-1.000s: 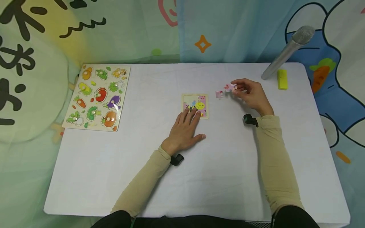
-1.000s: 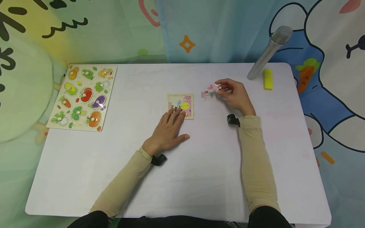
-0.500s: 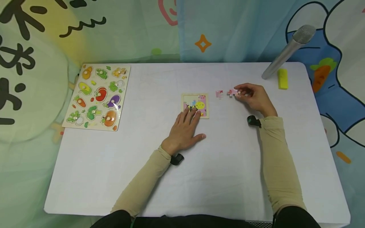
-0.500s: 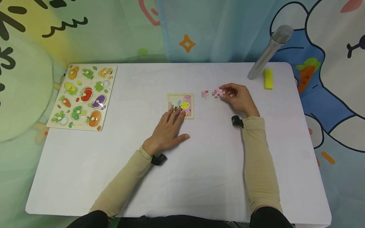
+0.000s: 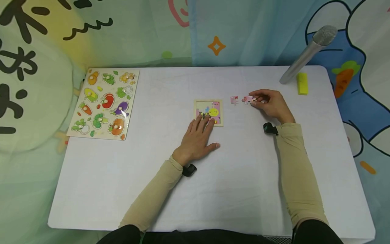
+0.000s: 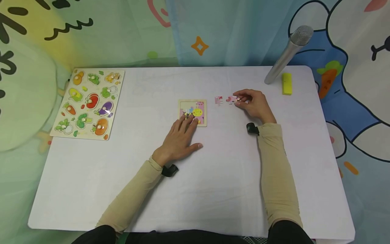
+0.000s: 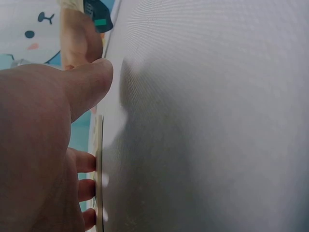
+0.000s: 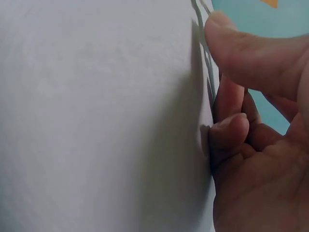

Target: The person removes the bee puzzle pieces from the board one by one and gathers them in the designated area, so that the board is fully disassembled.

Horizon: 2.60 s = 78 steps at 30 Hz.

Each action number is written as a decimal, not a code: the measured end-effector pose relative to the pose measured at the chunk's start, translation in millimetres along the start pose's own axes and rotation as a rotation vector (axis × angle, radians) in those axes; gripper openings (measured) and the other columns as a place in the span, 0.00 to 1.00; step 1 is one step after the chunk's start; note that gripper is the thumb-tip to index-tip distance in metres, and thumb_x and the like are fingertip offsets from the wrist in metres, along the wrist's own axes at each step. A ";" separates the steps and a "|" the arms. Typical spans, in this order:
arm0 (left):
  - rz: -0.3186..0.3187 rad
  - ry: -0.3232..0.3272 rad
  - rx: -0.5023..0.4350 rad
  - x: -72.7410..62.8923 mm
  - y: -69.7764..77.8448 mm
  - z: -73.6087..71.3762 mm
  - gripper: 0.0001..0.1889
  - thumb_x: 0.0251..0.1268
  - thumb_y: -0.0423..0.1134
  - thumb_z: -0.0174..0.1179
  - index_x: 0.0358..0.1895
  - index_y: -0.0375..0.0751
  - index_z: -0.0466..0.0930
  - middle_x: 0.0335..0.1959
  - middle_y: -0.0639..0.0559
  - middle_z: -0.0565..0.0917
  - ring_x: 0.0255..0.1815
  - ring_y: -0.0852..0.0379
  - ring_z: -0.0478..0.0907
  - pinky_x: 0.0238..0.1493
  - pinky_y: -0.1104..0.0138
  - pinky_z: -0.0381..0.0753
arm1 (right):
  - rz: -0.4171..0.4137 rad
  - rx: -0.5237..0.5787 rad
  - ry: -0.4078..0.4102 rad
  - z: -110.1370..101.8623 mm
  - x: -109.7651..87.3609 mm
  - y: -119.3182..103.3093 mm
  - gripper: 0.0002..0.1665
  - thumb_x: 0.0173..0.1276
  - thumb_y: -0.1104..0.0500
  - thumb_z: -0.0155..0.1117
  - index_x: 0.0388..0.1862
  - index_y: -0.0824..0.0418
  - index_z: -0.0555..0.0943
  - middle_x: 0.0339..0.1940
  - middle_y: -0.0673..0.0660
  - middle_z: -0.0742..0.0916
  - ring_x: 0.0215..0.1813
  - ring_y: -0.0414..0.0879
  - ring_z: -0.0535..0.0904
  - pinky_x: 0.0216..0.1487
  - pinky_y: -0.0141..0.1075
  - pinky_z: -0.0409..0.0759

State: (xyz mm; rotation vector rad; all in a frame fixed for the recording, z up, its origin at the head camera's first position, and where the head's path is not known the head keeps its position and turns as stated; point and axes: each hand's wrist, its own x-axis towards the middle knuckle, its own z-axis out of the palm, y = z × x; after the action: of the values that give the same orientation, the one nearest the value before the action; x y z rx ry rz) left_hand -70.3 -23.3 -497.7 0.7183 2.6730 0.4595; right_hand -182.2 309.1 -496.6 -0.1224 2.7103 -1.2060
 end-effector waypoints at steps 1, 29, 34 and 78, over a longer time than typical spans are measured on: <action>-0.001 0.001 0.000 0.0 -0.1 0.2 0.49 0.79 0.66 0.54 0.88 0.44 0.43 0.88 0.43 0.49 0.90 0.40 0.36 0.88 0.49 0.39 | -0.003 -0.007 0.002 0.7 0.3 -0.5 0.19 0.75 0.60 0.71 0.63 0.60 0.86 0.50 0.62 0.86 0.44 0.41 0.76 0.44 0.23 0.71; 0.002 0.027 0.004 -1.1 -0.3 0.1 0.49 0.78 0.65 0.56 0.88 0.44 0.45 0.88 0.42 0.50 0.90 0.40 0.37 0.88 0.48 0.39 | -0.019 -0.037 -0.010 4.4 -0.2 -5.6 0.20 0.74 0.59 0.72 0.63 0.61 0.86 0.55 0.64 0.86 0.49 0.49 0.75 0.48 0.26 0.70; 0.007 0.027 -0.001 -1.3 0.0 -0.2 0.49 0.77 0.65 0.57 0.88 0.43 0.45 0.88 0.42 0.50 0.90 0.40 0.37 0.88 0.48 0.40 | -0.007 -0.040 -0.016 4.3 -0.9 -6.8 0.21 0.75 0.59 0.72 0.64 0.61 0.85 0.54 0.64 0.85 0.50 0.50 0.75 0.49 0.27 0.69; 0.000 0.011 0.025 0.1 0.2 -1.4 0.49 0.77 0.66 0.56 0.88 0.44 0.45 0.88 0.42 0.50 0.90 0.40 0.37 0.88 0.48 0.41 | -0.248 -0.075 -0.075 74.9 17.7 -74.8 0.16 0.66 0.61 0.80 0.52 0.63 0.90 0.47 0.64 0.89 0.46 0.57 0.84 0.51 0.46 0.79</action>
State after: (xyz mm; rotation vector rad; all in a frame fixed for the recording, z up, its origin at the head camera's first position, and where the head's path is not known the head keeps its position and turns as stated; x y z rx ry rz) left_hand -70.9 -23.4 -496.3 0.7244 2.6939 0.4322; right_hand -184.9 201.9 -492.5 -0.5163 2.7357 -1.1329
